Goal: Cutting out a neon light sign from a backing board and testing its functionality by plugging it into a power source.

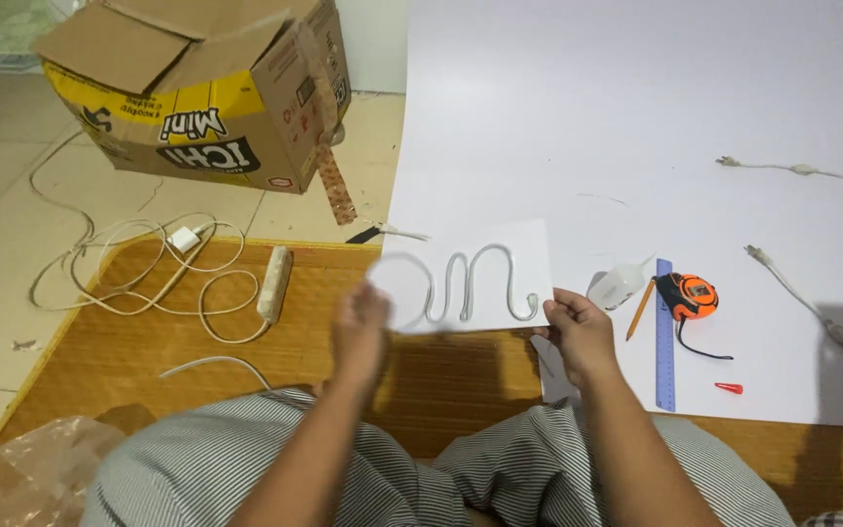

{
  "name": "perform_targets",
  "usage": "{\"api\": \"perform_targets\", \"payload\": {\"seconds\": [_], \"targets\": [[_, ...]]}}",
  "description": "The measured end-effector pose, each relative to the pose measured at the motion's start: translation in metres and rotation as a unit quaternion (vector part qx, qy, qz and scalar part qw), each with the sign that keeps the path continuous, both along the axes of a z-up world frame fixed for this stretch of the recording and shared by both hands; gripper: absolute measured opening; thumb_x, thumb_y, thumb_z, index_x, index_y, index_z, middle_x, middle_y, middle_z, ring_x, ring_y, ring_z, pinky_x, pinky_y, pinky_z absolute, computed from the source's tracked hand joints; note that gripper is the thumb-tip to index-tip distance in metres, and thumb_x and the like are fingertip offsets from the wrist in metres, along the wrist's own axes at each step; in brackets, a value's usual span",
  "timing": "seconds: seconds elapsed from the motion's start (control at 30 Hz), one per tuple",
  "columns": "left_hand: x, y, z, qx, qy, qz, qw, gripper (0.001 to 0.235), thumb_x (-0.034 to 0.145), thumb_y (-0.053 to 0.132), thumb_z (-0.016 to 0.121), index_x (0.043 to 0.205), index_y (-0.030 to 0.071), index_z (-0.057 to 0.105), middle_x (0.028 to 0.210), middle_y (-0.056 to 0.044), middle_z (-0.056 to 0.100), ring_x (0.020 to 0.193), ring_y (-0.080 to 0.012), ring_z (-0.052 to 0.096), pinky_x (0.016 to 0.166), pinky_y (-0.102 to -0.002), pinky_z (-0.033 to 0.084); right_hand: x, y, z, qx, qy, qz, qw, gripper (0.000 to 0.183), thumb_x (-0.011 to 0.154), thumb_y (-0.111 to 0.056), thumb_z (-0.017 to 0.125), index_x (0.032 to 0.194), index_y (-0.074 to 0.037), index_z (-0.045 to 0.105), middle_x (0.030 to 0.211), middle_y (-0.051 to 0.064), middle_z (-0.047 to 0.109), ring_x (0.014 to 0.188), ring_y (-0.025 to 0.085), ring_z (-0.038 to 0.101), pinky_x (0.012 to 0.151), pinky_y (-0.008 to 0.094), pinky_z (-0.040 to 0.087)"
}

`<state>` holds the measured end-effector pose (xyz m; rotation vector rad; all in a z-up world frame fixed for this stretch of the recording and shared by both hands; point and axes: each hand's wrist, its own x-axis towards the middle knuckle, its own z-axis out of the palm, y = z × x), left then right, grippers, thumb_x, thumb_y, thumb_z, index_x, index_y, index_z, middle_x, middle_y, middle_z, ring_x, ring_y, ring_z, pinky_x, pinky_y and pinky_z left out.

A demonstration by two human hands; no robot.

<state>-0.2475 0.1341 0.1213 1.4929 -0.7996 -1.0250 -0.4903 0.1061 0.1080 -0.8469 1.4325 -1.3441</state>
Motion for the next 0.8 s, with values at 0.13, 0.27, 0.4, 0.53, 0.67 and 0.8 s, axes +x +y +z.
{"api": "perform_targets", "payload": {"seconds": [0.13, 0.27, 0.4, 0.53, 0.67, 0.8], "targets": [[-0.016, -0.053, -0.166, -0.197, -0.652, -0.187, 0.708, 0.034, 0.087, 0.021, 0.048, 0.115, 0.005, 0.06, 0.118, -0.017, 0.059, 0.121, -0.0329, 0.047, 0.1, -0.04, 0.036, 0.014, 0.006, -0.011, -0.032, 0.034, -0.033, 0.998, 0.024, 0.086, -0.004, 0.06, 0.109, 0.003, 0.06, 0.083, 0.007, 0.051, 0.074, 0.014, 0.054, 0.069, 0.029, 0.055], [-0.038, -0.005, -0.067, 0.114, 0.173, -0.212, 0.955, 0.081, 0.081, 0.044, 0.067, 0.141, 0.013, 0.023, 0.127, -0.02, 0.043, 0.106, -0.0327, 0.056, 0.079, -0.043, 0.051, 0.022, 0.014, -0.012, -0.065, 0.064, -0.06, 0.994, 0.021, 0.087, -0.004, 0.058, 0.108, 0.0, 0.062, 0.087, 0.007, 0.055, 0.071, 0.011, 0.053, 0.066, 0.025, 0.054], [-0.037, 0.008, -0.017, 0.029, 0.184, -0.263, 0.947, 0.092, 0.079, 0.049, 0.064, 0.147, 0.023, 0.007, 0.146, -0.025, 0.004, 0.135, -0.04, 0.021, 0.099, -0.053, 0.03, 0.034, 0.024, -0.008, -0.103, 0.066, -0.009, 0.993, 0.024, 0.082, -0.003, 0.064, 0.105, -0.003, 0.065, 0.08, 0.005, 0.059, 0.066, 0.007, 0.053, 0.061, 0.022, 0.054], [-0.034, -0.007, -0.048, -0.111, 0.194, -0.238, 0.945, 0.097, 0.077, 0.035, 0.069, 0.148, 0.018, 0.005, 0.135, -0.025, 0.013, 0.12, -0.0314, 0.034, 0.088, -0.039, 0.037, 0.052, 0.022, -0.002, -0.195, 0.063, 0.116, 0.972, 0.031, 0.067, 0.004, 0.075, 0.096, -0.003, 0.069, 0.1, 0.016, 0.066, 0.093, 0.023, 0.064, 0.084, 0.037, 0.051], [-0.023, -0.035, -0.073, -0.178, 0.258, -0.217, 0.924, 0.095, 0.068, 0.02, 0.079, 0.142, 0.021, 0.02, 0.125, -0.021, 0.036, 0.109, -0.0304, 0.048, 0.083, -0.042, 0.047, 0.063, 0.031, -0.004, -0.344, 0.33, 0.295, 0.828, 0.036, 0.073, -0.009, 0.072, 0.109, -0.01, 0.064, 0.108, 0.019, 0.063, 0.099, 0.033, 0.062, 0.083, 0.045, 0.05], [-0.005, -0.043, -0.096, -0.057, 0.224, -0.187, 0.955, 0.06, 0.073, 0.002, 0.061, 0.128, 0.016, 0.04, 0.09, -0.014, 0.058, 0.065, -0.0285, 0.066, 0.046, -0.034, 0.055, 0.07, 0.046, -0.008, -0.334, 0.534, 0.365, 0.686, 0.068, 0.073, -0.011, 0.069, 0.135, -0.018, 0.04, 0.129, 0.012, 0.047, 0.098, 0.037, 0.058, 0.086, 0.046, 0.05]]}}
